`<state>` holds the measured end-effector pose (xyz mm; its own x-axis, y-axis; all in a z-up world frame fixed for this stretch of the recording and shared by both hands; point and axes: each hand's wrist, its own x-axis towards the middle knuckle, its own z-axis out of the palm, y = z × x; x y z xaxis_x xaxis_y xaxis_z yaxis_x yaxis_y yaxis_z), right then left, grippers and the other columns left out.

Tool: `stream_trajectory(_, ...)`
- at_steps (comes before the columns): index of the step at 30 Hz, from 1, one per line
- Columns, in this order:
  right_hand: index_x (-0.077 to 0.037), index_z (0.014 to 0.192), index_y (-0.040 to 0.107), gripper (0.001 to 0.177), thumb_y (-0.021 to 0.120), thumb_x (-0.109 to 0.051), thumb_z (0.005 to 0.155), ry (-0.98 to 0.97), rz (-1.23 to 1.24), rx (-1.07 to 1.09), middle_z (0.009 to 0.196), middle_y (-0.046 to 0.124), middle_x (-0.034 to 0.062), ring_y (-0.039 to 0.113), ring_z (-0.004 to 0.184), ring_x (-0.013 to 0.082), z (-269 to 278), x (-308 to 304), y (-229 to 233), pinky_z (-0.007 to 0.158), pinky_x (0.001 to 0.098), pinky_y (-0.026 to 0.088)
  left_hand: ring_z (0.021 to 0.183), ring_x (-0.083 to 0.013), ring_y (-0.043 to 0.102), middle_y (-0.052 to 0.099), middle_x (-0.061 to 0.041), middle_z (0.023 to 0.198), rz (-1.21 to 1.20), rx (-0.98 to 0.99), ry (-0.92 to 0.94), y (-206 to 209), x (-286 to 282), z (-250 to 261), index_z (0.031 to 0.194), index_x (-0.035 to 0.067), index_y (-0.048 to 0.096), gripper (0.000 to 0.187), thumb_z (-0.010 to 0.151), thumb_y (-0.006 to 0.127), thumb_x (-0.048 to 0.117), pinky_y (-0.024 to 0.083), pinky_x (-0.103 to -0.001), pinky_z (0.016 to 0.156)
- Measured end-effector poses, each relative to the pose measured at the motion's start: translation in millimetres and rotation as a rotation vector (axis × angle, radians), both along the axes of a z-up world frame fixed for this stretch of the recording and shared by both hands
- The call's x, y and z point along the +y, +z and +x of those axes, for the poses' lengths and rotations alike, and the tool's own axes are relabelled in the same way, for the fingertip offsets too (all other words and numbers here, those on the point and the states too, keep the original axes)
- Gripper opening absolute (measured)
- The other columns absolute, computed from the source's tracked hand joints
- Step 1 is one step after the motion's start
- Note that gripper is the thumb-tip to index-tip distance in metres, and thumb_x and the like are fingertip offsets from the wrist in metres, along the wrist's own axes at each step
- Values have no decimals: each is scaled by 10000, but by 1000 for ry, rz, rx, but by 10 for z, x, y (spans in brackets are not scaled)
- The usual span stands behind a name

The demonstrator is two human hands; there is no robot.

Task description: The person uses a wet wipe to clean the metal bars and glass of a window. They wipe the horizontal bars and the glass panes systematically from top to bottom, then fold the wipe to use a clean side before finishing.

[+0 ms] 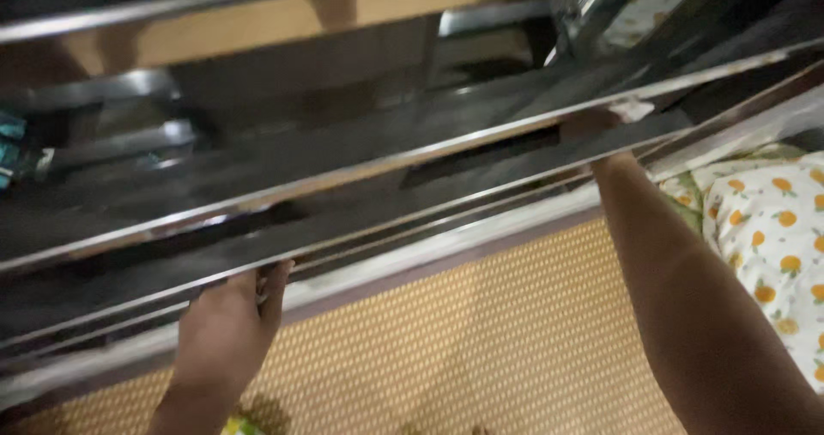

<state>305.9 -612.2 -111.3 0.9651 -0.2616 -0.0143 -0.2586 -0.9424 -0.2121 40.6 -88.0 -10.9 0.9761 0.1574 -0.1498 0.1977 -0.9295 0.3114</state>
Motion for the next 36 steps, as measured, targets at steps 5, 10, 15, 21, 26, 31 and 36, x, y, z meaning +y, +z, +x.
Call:
stream_trajectory(5, -91, 1074, 685, 384, 668, -448, 932, 11, 19, 51, 1072, 669, 146, 651, 992, 330, 117, -140, -57, 822, 482, 500, 676, -323, 747, 726, -107, 710, 135, -24, -30, -36, -163, 117, 1049, 92, 699, 440, 1015, 528, 496, 631, -427, 652)
stream_trajectory(10, -100, 1052, 696, 360, 666, -438, 932, 2, 14, 58, 1049, 682, 140, 665, 972, 324, 192, -173, -35, 801, 478, 515, 545, -285, 718, 723, -94, 653, 23, -94, -68, -75, -121, 131, 1014, 105, 733, 380, 975, 571, 446, 581, -409, 515)
stream_trajectory(15, -109, 1029, 706, 336, 664, -429, 933, -7, -12, 23, 1026, 695, 133, 679, 952, 319, 94, -65, -3, 780, 475, 531, 580, -266, 731, 739, -90, 709, 44, -120, -75, -69, -118, 124, 1038, 122, 721, 386, 979, 557, 467, 597, -410, 536)
stream_trajectory(21, -120, 1003, 719, 310, 662, -417, 933, 8, -53, -105, 999, 711, 126, 696, 929, 311, -110, 163, -12, 755, 470, 549, 671, -279, 762, 758, -85, 729, 133, 123, -17, -33, -139, 161, 1113, 167, 694, 421, 1029, 500, 530, 617, -417, 648)
stream_trajectory(26, -130, 981, 730, 290, 661, -408, 934, 153, -67, -209, 977, 725, 119, 710, 909, 306, -306, 803, -314, 734, 466, 565, 743, -338, 747, 757, -100, 803, 92, -51, -68, -134, -83, 161, 1155, 175, 679, 420, 977, 532, 526, 600, -486, 692)
stream_trajectory(31, -139, 959, 740, 273, 659, -398, 934, 265, -143, -177, 954, 738, 113, 724, 889, 300, -532, 1758, -597, 713, 462, 580, 833, -345, 744, 763, -120, 861, 56, 78, -51, -155, -57, 183, 1173, 183, 665, 455, 1009, 457, 552, 588, -495, 786)
stream_trajectory(36, -160, 903, 759, 264, 685, -413, 897, 369, -431, -115, 899, 754, 111, 741, 842, 304, -787, 2551, -407, 667, 471, 592, 842, -372, 732, 750, -140, 883, 43, -29, -100, -210, -19, 138, 1186, 145, 658, 507, 1021, 419, 561, 578, -503, 799)
